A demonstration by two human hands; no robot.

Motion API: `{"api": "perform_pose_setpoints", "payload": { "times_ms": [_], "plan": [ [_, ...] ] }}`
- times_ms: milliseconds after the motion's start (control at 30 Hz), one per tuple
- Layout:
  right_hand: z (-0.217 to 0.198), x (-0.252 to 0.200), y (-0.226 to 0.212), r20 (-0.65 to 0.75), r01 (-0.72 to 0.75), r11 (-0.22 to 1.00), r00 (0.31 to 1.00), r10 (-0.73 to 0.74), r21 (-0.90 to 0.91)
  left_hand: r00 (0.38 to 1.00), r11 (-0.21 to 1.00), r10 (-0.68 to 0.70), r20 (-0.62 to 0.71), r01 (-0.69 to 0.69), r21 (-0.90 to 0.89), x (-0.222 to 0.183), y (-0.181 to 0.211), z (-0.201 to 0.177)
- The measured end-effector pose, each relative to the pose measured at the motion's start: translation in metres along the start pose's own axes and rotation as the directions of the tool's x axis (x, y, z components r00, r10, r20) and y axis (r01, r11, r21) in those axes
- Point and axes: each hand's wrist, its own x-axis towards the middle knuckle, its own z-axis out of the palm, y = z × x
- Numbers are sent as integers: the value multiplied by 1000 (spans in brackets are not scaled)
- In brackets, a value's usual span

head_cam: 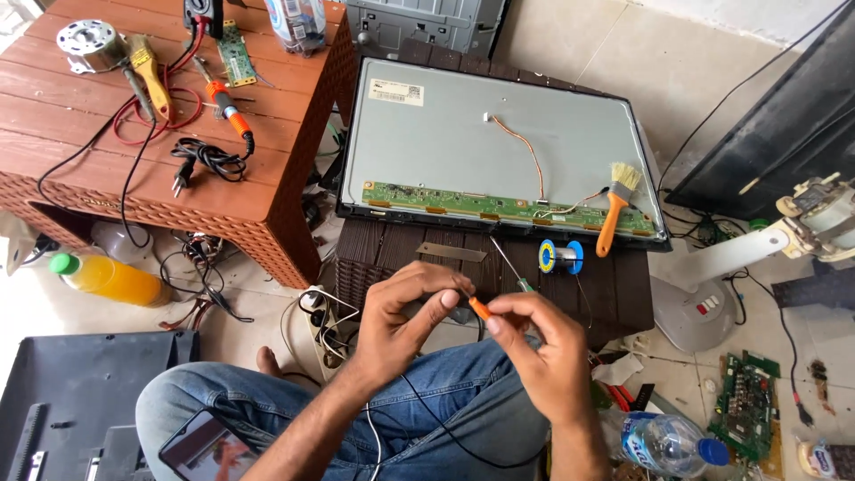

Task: Repairing an LCD television panel by testing circuits with a multimeter, stripping wires, and using a screwdriver.

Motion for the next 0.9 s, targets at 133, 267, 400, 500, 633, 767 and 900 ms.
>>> {"api": "perform_pose_setpoints", "payload": {
  "times_ms": [133, 267, 400, 500, 633, 767, 900],
  "plan": [
    [5, -11, 8, 66, -81, 984, 995, 71, 162, 999, 998, -45, -7, 45, -46, -7, 12, -6],
    [8, -15, 8, 92, -99, 974, 992, 82, 205, 999, 996, -53, 1, 53, -67, -10, 19, -11],
    [7, -18, 1, 69, -81, 979, 995, 69, 187, 998, 995, -58, 12, 59, -77, -12, 24, -13],
    [4, -21, -1, 37, -1, 971, 999, -8, 241, 998, 994, -54, 34, 57, -91, -13, 24, -15],
    [-2, -32, 3, -18, 13, 957, 1000, -8, 289, 986, 980, -160, 55, 165, -112, -28, 15, -13],
    [1, -44, 14, 114, -94, 940, 992, 59, 327, 955, 945, -294, -48, 283, -164, -51, 1, -10],
    [22, -62, 46, 267, -205, 757, 963, 41, 621, 922, 918, -380, -80, 365, -157, -76, -21, -16]
  ]
}}
